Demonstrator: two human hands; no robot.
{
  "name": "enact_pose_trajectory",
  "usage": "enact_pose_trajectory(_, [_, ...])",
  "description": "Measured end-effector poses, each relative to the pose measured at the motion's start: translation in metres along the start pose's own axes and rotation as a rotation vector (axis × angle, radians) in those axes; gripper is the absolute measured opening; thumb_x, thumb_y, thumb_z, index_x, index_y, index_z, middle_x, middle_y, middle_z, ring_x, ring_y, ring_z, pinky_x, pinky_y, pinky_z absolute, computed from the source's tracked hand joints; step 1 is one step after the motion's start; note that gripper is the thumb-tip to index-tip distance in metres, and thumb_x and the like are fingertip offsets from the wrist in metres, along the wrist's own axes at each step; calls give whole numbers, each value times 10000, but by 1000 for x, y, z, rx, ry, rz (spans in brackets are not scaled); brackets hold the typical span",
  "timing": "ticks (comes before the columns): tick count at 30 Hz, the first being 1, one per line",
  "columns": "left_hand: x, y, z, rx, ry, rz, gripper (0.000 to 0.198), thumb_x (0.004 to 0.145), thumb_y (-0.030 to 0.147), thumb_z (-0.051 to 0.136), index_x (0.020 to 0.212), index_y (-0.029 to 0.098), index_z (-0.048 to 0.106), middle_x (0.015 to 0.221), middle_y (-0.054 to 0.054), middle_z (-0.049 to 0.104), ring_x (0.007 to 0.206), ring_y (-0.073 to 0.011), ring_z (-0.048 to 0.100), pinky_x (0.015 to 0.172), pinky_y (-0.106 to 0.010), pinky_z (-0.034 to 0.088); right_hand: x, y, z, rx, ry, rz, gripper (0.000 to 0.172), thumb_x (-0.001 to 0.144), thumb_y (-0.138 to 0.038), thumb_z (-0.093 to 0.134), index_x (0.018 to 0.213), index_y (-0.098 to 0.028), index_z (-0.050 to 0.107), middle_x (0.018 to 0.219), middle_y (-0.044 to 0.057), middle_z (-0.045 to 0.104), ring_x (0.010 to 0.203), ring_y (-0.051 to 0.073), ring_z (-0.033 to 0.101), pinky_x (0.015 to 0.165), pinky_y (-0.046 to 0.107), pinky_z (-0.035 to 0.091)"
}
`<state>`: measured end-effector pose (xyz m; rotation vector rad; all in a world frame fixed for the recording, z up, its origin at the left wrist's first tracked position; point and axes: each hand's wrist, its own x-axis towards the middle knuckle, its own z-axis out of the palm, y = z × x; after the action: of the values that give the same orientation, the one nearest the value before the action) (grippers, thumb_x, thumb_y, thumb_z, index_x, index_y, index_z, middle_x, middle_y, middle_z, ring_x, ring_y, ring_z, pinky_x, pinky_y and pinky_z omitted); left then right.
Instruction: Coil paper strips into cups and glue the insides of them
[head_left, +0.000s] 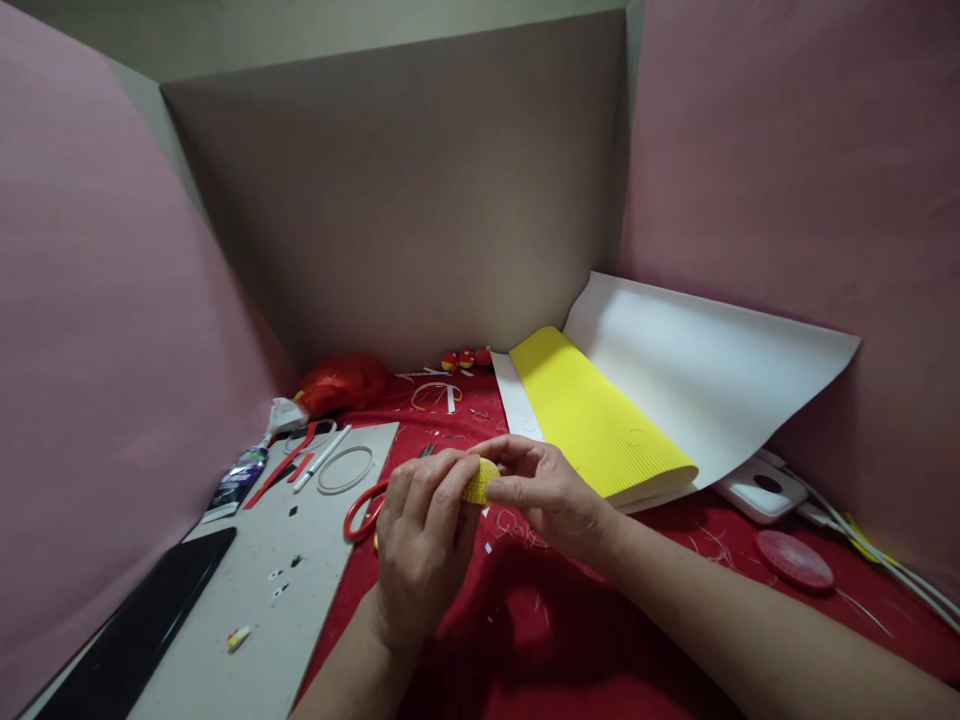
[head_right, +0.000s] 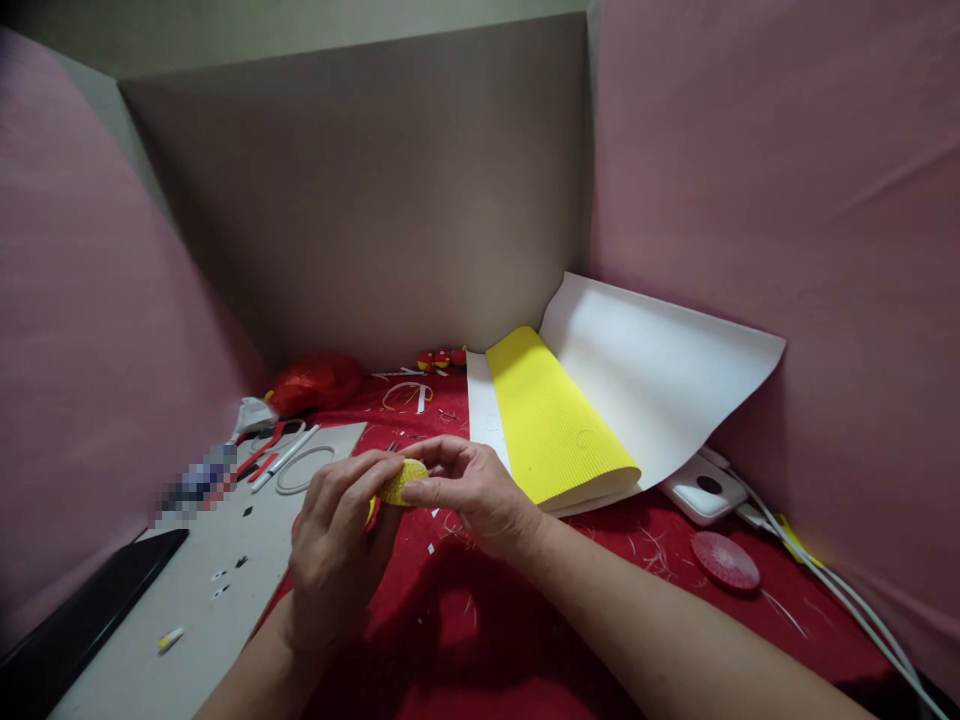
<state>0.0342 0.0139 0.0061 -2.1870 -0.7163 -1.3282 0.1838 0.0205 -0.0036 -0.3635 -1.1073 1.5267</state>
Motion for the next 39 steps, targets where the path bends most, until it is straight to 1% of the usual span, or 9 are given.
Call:
enact_pose_trajectory(8, [1, -1, -1, 9, -13, 20, 342, 736, 44, 622, 1057, 144, 561, 956, -109, 660, 886, -214, 591, 790, -378, 463, -1, 1, -1, -11, -18, -12, 234, 662, -186, 738, 884, -187, 667, 764, 3, 643, 690, 113, 578, 700, 278, 474])
enact_pose_trajectory(12, [1, -1, -2, -3, -15, 23, 334, 741, 44, 618, 1054, 148, 565, 953, -105, 665, 888, -211, 594, 798, -382, 462, -1, 0, -1, -26, -19, 1, 241, 648, -200, 748, 872, -184, 661, 752, -3, 634, 666, 109, 571, 681, 274, 468])
enact_pose_trajectory(16, [2, -2, -2, -3, -15, 39, 334, 736, 39, 622, 1052, 136, 568, 940, -109, 670, 876, -209, 600, 792, -382, 463, -1, -1, -2, -24, -27, -3, 241, 645, -188, 750, 870, -189, 661, 765, -7, 629, 671, 104, 565, 676, 265, 461])
enact_pose_trajectory(24, [4, -2, -2, -25, -5, 51, 350, 740, 31, 611, 1064, 154, 564, 939, -99, 667, 865, -202, 600, 779, -375, 467, 0, -1, -2, -51, -13, 2, 261, 628, -204, 768, 865, -182, 660, 777, 1, 622, 681, 110, 560, 681, 278, 451])
enact_pose_trajectory(27, [4, -1, 0, -55, -12, 6, 355, 746, 35, 602, 1068, 175, 553, 959, -89, 655, 890, -203, 591, 793, -374, 465, 0, -2, -2, -69, 4, 7, 272, 619, -218, 774, 859, -179, 653, 780, 5, 621, 683, 114, 561, 672, 279, 457])
enact_pose_trajectory(31, [0, -5, 4, -124, -12, -171, 391, 755, 74, 593, 1123, 166, 500, 1002, -102, 606, 951, -212, 562, 817, -371, 475, -1, -5, 1, -106, 72, -43, 332, 586, -211, 791, 873, -182, 627, 822, 9, 631, 733, 121, 581, 706, 278, 464])
enact_pose_trajectory(33, [-2, -8, 7, -135, -14, -227, 393, 761, 96, 587, 1134, 165, 484, 998, -98, 589, 942, -209, 557, 813, -368, 480, -2, -7, 4, -167, 96, -84, 370, 581, -205, 793, 901, -188, 608, 818, 3, 624, 746, 124, 578, 710, 277, 460])
enact_pose_trajectory(35, [-3, -9, 8, -140, -26, -234, 388, 767, 120, 587, 1135, 172, 478, 997, -91, 584, 935, -207, 557, 804, -366, 487, -3, -8, 6, -250, 110, -127, 397, 591, -210, 786, 936, -196, 590, 810, -1, 608, 745, 126, 567, 694, 275, 455])
enact_pose_trajectory(39, [-4, -10, 8, -143, -30, -200, 387, 763, 112, 590, 1129, 170, 477, 1006, -95, 580, 949, -212, 550, 804, -370, 488, -5, -7, 8, -345, 133, -181, 437, 601, -212, 780, 982, -204, 565, 876, 8, 584, 787, 131, 554, 707, 274, 447])
